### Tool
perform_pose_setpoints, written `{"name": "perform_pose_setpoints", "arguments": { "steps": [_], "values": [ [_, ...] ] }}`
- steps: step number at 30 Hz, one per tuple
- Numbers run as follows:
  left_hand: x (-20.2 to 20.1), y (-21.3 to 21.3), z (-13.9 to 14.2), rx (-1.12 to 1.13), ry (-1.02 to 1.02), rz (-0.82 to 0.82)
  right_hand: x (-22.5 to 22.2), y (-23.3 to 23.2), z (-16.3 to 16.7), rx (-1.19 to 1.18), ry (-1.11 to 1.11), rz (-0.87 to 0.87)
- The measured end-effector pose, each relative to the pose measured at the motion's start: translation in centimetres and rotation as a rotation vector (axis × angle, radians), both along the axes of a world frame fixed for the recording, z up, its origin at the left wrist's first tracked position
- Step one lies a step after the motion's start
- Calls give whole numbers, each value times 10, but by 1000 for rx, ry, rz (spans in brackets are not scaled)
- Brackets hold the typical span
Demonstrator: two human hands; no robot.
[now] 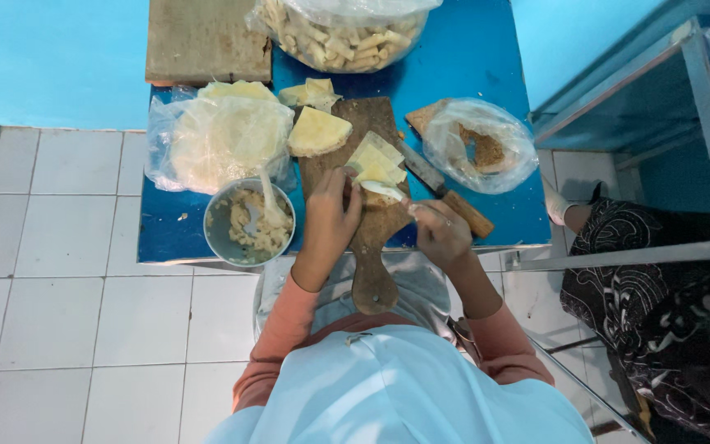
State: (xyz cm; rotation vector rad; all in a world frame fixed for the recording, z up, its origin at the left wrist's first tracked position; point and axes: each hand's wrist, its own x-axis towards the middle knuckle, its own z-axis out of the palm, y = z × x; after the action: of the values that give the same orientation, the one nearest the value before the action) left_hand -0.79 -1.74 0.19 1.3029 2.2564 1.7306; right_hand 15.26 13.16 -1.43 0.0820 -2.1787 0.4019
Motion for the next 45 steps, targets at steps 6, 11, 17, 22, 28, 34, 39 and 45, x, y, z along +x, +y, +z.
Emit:
{"name": "perform_pose_setpoints", "arguments": {
  "steps": [6, 11, 17, 22, 28, 34, 39, 45],
  "values": [
    [-1, 0, -1, 20, 3, -2, -1, 0, 3, 73, 24, 7],
    [-1, 0, 0, 29, 1, 8, -5, 1, 0, 53, 31, 18],
    [0, -1, 1, 21, -17, -9, 4, 4, 2, -17, 96, -108],
    [0, 2, 0, 51, 61, -19, 29, 35, 28, -181, 211, -510],
    [3, 4, 0, 45, 46, -11, 31, 43, 24, -401, 218, -512],
    [3, 0, 1, 58, -3, -16, 3, -7, 0, -626, 95, -211],
    [3, -3, 1, 45, 10, -13, -10, -17, 6, -758, 9, -165],
    [2, -2, -1, 54, 11, -14, -3, -7, 12, -735, 43, -243]
  ]
}}
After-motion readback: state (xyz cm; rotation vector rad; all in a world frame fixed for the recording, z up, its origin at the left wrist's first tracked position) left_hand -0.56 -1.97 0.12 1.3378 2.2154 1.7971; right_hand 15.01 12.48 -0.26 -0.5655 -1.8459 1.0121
